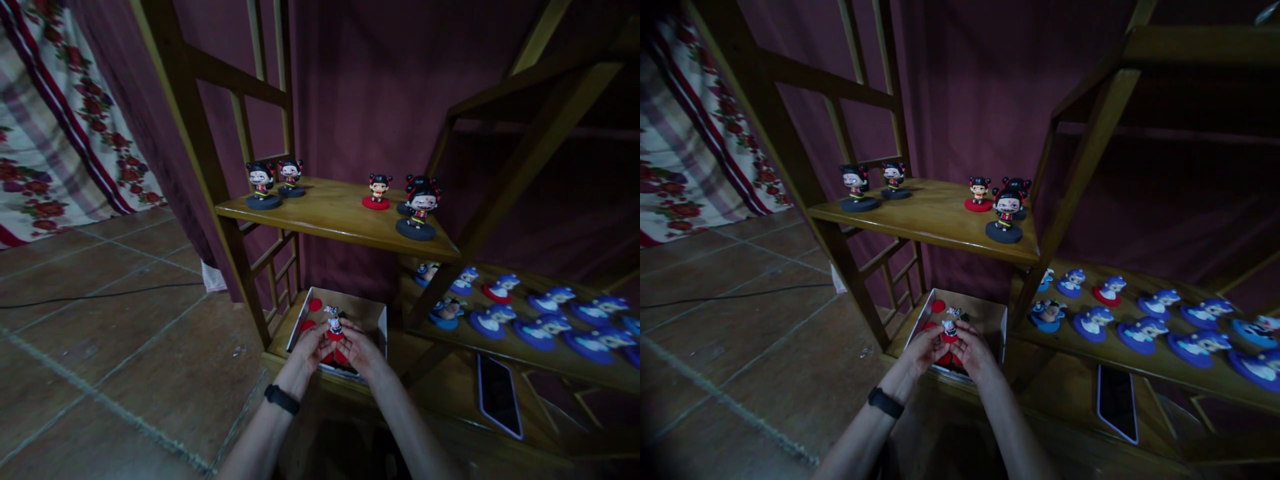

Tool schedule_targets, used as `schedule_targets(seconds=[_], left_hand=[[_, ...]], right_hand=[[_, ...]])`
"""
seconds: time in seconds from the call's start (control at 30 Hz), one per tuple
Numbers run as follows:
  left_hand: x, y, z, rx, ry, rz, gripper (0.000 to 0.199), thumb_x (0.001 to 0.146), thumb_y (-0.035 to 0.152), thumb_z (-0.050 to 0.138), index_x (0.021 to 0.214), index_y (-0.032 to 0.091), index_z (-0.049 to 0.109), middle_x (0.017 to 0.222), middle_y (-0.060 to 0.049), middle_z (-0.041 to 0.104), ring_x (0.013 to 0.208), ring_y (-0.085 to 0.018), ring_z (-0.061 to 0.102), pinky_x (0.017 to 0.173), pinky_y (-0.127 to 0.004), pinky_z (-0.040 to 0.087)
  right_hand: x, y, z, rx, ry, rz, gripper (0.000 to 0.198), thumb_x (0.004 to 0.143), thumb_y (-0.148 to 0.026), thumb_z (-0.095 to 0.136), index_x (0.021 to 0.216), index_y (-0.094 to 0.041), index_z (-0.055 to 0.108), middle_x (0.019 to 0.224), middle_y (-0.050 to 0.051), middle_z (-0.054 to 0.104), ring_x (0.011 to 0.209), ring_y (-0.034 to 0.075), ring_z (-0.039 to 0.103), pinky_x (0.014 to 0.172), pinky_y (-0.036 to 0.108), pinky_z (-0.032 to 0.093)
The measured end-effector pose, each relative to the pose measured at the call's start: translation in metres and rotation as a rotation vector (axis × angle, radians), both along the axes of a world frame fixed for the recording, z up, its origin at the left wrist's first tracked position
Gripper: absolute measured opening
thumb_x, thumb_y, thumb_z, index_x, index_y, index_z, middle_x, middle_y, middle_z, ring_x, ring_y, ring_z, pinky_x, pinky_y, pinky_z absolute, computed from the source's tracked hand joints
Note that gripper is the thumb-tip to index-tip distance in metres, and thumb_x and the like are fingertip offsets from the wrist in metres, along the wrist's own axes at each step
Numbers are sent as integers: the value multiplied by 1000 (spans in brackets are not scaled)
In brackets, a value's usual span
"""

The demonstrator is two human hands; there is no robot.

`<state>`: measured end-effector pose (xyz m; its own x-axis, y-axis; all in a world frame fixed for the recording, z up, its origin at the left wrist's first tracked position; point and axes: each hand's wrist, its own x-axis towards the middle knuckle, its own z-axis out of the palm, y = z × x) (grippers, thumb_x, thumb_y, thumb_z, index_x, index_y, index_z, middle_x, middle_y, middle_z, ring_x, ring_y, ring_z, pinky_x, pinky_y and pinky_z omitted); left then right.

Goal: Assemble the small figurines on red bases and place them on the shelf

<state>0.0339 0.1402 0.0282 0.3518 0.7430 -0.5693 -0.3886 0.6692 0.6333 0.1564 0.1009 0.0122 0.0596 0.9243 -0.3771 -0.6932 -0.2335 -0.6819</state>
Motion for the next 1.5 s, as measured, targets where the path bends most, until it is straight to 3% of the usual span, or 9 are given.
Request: schedule_targets(seconds=[0.23,0.5,0.63,0.83,1.23,1.5], left_hand=[[-4,1,2,49,-55,-63,20,70,13,63,90,13,59,71,-6,65,54,-9,59,58,-22,52],[-4,2,-4,89,-66,-44,23,70,11,63,93,13,59,73,-5,66,56,-9,61,57,-21,52],[-6,3,-1,124,-130,-52,25,70,10,63,94,11,60,78,-7,67,62,-10,62,64,-22,52],[-10,1,9,305,-209,-117,44,61,8,72,103,12,60,98,-10,65,84,-15,63,79,-25,48],[0,5,1,688,11,-82,51,56,19,75,104,14,57,89,-7,66,78,-15,61,75,-27,46],[3,-1,6,869,220,17,43,57,22,73,94,15,53,86,-4,63,75,-13,58,73,-26,45]], right_hand=[[1,3,-5,-7,18,-19,26,60,-19,68,85,-21,62,83,2,69,74,13,63,70,25,48],[2,2,-5,-13,14,-29,23,62,-17,66,84,-20,64,80,1,69,71,12,63,68,24,49],[6,2,1,47,-18,-4,26,63,-18,66,88,-20,64,88,2,69,76,12,63,71,23,48],[10,-2,19,197,-55,10,36,61,-18,69,96,-22,63,102,3,66,93,15,61,85,29,45],[8,-3,25,301,-73,13,41,59,-19,71,99,-21,62,100,5,66,97,19,59,92,36,40],[8,-2,18,248,-92,10,35,59,-21,70,94,-19,64,98,6,68,94,19,60,91,37,41]])
